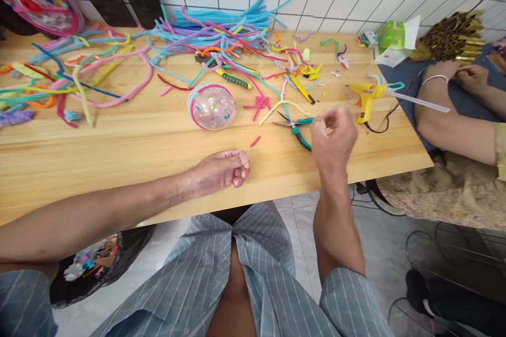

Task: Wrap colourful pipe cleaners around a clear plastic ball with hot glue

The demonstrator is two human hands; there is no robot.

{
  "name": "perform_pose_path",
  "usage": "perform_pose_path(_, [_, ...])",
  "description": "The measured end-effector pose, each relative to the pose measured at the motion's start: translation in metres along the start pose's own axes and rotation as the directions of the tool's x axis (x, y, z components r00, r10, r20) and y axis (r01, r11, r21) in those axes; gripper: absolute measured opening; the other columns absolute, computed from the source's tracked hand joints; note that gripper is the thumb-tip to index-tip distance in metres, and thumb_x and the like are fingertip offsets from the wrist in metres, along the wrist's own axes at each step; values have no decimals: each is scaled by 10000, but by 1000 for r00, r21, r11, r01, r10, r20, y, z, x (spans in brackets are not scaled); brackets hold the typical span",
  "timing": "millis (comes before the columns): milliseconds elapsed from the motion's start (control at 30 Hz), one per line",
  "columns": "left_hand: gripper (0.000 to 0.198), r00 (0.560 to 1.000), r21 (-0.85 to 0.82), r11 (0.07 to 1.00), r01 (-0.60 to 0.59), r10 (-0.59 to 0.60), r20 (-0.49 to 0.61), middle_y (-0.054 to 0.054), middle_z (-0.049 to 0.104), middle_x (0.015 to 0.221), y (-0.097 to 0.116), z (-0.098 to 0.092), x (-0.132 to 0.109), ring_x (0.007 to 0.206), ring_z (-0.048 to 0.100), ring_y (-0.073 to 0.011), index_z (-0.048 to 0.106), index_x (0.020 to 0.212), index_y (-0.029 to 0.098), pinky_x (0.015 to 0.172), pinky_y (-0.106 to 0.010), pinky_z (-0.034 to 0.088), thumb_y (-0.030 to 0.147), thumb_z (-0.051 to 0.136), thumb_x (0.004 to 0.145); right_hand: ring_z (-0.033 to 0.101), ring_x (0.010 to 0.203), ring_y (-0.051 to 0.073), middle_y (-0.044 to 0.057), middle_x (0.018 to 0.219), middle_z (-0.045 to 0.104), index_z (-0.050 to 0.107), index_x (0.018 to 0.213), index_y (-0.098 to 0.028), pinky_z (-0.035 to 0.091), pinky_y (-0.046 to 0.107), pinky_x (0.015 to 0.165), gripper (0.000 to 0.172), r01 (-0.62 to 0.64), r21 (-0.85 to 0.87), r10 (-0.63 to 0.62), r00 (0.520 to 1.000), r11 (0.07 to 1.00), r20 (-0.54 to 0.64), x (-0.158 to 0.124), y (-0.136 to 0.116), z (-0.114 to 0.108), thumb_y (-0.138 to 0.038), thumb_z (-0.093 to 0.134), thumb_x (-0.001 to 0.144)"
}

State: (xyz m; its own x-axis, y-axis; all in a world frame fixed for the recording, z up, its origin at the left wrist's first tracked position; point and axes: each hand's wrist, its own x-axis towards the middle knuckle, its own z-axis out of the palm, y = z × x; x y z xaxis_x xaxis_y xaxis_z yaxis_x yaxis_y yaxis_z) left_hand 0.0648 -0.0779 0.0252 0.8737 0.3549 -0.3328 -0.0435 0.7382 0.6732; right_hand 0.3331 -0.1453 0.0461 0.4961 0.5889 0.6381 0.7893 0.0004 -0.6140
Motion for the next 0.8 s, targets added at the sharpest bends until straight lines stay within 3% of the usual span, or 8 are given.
perform_pose_path(33, [452, 1000, 17, 1000, -13, 13, -9, 30, 717, 736, 0, 1, -1, 530, 600, -62, 658, 909, 161, 523, -206, 444, 398, 1009, 752, 623, 756, 216, 5, 849, 661, 646, 903, -287, 520, 395, 745, 136, 23, -27, -23, 1000, 999, 14, 7, 9, -1, -174, 665, 831])
perform_pose_path(100, [455, 1000, 71, 997, -20, 20, -10, 45, 735, 783, 0, 4, -3, 529, 607, -64, 651, 994, 177, 511, -210, 428, 332, 995, 739, 673, 849, 244, 55, 967, 726, 706, 1015, -270, 559, 430, 819, 195, 160, -37, -149, 968, 986, 201, 11, 16, 2, -155, 687, 858])
perform_pose_path(167, [415, 1000, 145, 989, -7, 4, 22, 46, 731, 793, 1, 6, -6, 544, 611, -63, 659, 1017, 174, 517, -212, 424, 314, 955, 762, 708, 976, 280, 93, 1050, 771, 746, 1070, -257, 565, 464, 907, 190, 343, 21, -313, 830, 939, 461, 3, 12, 11, -150, 651, 944])
perform_pose_path(233, [353, 998, 225, 974, 0, -15, 64, 38, 721, 796, 1, 8, -8, 575, 611, -60, 677, 994, 159, 546, -212, 440, 328, 915, 796, 704, 1056, 304, 108, 1084, 787, 768, 1112, -252, 551, 484, 954, 207, 470, 74, -410, 670, 880, 619, -9, 2, 25, -163, 602, 1028])
perform_pose_path(333, [316, 994, 314, 949, -4, -29, 102, 34, 709, 801, 1, 8, -10, 619, 609, -63, 693, 967, 159, 590, -215, 465, 346, 899, 817, 670, 1044, 318, 122, 1094, 773, 780, 1104, -246, 525, 491, 936, 206, 529, 49, -401, 575, 847, 713, -21, -11, 44, -191, 583, 1077])
perform_pose_path(500, [345, 995, 327, 945, -22, -10, 97, 22, 704, 800, 0, 9, -12, 634, 599, -76, 692, 931, 167, 605, -225, 474, 426, 901, 843, 626, 985, 317, 120, 1013, 730, 682, 913, -244, 508, 476, 898, 132, 449, 35, -316, 568, 893, 760, -20, -18, 51, -233, 653, 1042])
perform_pose_path(667, [388, 984, 297, 944, -145, 170, -60, 37, 664, 781, -3, 6, -10, 606, 573, -66, 678, 934, 173, 593, -223, 469, 500, 880, 876, 664, 832, 220, 22, 905, 745, 641, 944, -262, 521, 367, 775, 114, 43, 157, -143, 681, 987, 718, -27, -37, 23, -292, 631, 1054])
perform_pose_path(800, [446, 942, 303, 925, -230, 290, -171, 45, 673, 835, -2, 5, -7, 617, 556, -61, 700, 1038, 182, 595, -219, 477, 502, 928, 827, 668, 767, 177, -16, 843, 754, 682, 930, -252, 512, 316, 719, 105, -215, 224, -17, 684, 951, 729, -45, -55, 11, -312, 672, 1014])
